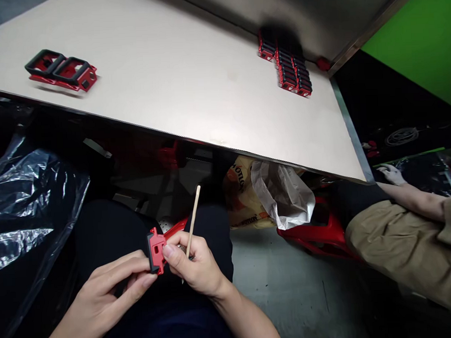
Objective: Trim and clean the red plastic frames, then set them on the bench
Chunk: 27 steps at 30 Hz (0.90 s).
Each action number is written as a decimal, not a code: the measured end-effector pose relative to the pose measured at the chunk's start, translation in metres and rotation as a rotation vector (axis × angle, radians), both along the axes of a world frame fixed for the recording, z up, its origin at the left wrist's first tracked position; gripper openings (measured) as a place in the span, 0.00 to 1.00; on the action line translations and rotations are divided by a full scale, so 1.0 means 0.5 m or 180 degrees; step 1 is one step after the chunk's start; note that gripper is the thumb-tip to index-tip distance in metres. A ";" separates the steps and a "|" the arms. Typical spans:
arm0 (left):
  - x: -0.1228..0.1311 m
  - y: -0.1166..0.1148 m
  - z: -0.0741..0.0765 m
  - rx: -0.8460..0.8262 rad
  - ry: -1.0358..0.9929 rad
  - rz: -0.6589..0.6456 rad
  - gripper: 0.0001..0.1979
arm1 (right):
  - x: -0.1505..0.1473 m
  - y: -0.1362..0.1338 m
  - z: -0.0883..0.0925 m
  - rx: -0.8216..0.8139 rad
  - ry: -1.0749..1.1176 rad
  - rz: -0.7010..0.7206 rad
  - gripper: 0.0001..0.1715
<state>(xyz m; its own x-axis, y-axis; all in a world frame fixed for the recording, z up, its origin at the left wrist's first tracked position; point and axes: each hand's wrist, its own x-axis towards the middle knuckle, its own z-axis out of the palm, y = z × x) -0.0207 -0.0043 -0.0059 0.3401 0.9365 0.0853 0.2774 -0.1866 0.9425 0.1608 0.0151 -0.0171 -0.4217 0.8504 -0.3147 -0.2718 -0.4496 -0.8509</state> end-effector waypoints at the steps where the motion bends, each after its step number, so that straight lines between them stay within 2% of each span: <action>1: 0.001 0.000 0.001 -0.0030 -0.0011 0.0023 0.07 | -0.001 -0.001 -0.001 -0.0016 0.0047 -0.0004 0.26; 6: 0.019 -0.004 0.007 0.0064 0.0131 0.0304 0.08 | -0.008 -0.008 -0.006 0.0014 0.0085 -0.0090 0.25; 11: 0.041 -0.015 -0.011 0.0635 0.0247 0.0619 0.10 | -0.012 -0.018 -0.010 0.0142 -0.0054 -0.0207 0.25; 14: 0.043 -0.015 -0.018 0.0718 0.0209 0.0681 0.10 | -0.014 -0.022 -0.010 0.0164 -0.0081 -0.0255 0.25; 17: 0.036 -0.013 -0.012 0.0493 0.0119 0.0707 0.12 | -0.015 -0.023 -0.006 0.0189 -0.0166 -0.0269 0.26; 21: 0.025 -0.012 -0.003 -0.0118 0.0028 0.0893 0.15 | -0.012 -0.023 0.000 0.0350 -0.0306 -0.0242 0.24; 27: 0.020 -0.015 -0.011 -0.0807 -0.0119 0.1007 0.20 | -0.007 -0.025 0.000 0.0481 -0.0416 -0.0150 0.23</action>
<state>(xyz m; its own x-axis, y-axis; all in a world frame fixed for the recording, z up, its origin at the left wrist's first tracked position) -0.0109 -0.0116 -0.0112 0.0328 0.9874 -0.1548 0.2485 0.1420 0.9582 0.1572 0.0028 -0.0171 -0.3443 0.9099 -0.2316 -0.1723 -0.3037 -0.9371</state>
